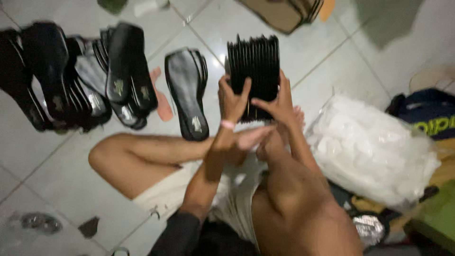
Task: The person sits on the floor and assembles black slipper soles by hand. They pick up a sole, place a pink insole into it, and press the edges to secure it. The person repeats this process for multiple soles, stacking the finished slippers into a pile.
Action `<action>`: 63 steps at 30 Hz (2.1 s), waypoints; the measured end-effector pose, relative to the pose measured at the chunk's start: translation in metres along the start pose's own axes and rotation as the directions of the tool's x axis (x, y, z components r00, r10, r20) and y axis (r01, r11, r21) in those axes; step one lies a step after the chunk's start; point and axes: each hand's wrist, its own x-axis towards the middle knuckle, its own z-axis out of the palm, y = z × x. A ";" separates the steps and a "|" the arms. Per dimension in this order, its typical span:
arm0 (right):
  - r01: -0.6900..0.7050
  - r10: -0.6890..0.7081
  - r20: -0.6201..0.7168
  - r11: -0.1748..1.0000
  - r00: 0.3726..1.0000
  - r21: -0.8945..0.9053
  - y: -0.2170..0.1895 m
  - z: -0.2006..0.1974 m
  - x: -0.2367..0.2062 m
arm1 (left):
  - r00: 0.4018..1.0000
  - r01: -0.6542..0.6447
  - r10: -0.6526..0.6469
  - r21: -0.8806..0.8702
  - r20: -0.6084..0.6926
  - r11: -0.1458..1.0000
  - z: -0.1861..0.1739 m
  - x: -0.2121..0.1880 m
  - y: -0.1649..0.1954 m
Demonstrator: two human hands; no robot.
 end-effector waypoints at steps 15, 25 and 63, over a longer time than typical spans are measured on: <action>-0.056 0.024 -0.125 0.964 0.992 -0.259 0.025 0.010 -0.024 | 0.967 -0.247 0.253 -0.157 0.021 0.956 -0.036 -0.028 0.026; -0.007 -0.047 -0.271 0.981 0.961 -0.196 -0.003 0.005 0.009 | 0.825 -0.564 0.565 0.041 -0.011 0.825 -0.032 -0.007 0.028; -0.007 0.122 -0.820 0.990 0.559 0.143 0.014 -0.089 -0.012 | 0.901 -0.428 0.407 -0.155 -0.153 0.890 -0.011 -0.036 0.038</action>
